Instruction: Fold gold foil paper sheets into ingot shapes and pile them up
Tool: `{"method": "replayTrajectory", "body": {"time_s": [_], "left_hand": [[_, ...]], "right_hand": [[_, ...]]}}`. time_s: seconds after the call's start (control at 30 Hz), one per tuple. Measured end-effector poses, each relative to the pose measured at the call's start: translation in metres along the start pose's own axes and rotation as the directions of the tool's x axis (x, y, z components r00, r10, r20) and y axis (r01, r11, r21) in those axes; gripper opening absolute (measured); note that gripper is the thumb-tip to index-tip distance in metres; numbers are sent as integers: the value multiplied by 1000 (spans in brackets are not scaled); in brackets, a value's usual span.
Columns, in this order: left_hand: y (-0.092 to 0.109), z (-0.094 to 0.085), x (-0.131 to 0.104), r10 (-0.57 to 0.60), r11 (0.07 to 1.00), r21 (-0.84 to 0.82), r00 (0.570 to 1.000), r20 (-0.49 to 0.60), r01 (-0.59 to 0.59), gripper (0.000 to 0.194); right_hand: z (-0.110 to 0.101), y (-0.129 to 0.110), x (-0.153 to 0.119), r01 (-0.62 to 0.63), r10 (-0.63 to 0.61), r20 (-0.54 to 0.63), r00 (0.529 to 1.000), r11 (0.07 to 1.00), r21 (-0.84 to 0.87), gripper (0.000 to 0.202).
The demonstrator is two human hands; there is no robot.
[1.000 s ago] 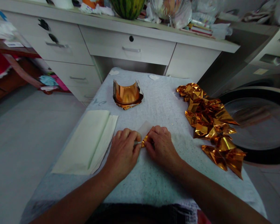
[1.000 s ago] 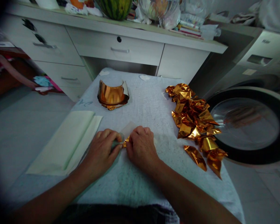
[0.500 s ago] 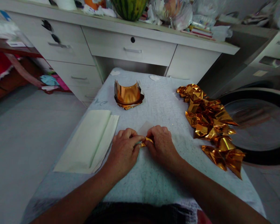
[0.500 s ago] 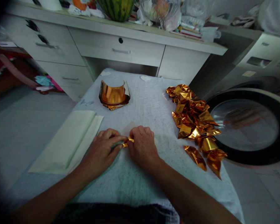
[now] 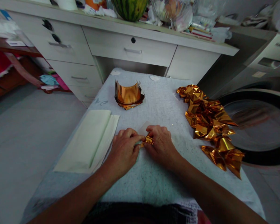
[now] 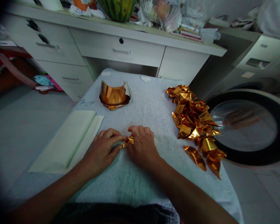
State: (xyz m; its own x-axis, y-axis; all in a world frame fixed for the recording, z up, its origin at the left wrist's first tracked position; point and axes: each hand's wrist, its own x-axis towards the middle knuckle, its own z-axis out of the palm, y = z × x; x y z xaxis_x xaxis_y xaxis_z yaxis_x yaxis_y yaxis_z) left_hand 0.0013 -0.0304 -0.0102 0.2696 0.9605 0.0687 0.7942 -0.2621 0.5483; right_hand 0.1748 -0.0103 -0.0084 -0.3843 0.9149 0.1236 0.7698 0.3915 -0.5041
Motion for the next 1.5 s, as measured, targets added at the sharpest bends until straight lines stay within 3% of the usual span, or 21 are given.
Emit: {"method": "replayTrajectory", "body": {"time_s": [0.73, 0.83, 1.0, 1.1, 1.17, 1.33, 1.5], "left_hand": [[1, -2, -1, 25, 999, 23, 1000, -5, -24, 35], [2, -2, -2, 33, 999, 29, 999, -2, -33, 33], [3, -2, -1, 53, 998, 16, 998, -22, -53, 22], [3, 0, 1, 59, 998, 11, 997, -44, -58, 16], [4, 3, 3, 61, 998, 14, 996, -59, -60, 13], [5, 8, 5, 46, 998, 37, 996, -83, -43, 8], [4, 11, 4, -6, 999, 33, 983, -183, 12, 31]], "right_hand": [[-12, 18, 0, 39, -65, 124, 990, 979, 201, 63], [-13, 20, -1, 31, -65, 107, 992, 957, 288, 55], [-18, 24, 4, -49, 40, 28, 999, 863, 503, 14], [-18, 29, 10, -71, 130, -145, 981, 933, 353, 7], [-16, 31, 13, -83, 121, -215, 969, 980, 179, 9], [-7, 30, 16, -118, 108, -126, 986, 990, -75, 30], [-9, 23, 16, -80, 77, -64, 995, 996, -50, 26]]}}
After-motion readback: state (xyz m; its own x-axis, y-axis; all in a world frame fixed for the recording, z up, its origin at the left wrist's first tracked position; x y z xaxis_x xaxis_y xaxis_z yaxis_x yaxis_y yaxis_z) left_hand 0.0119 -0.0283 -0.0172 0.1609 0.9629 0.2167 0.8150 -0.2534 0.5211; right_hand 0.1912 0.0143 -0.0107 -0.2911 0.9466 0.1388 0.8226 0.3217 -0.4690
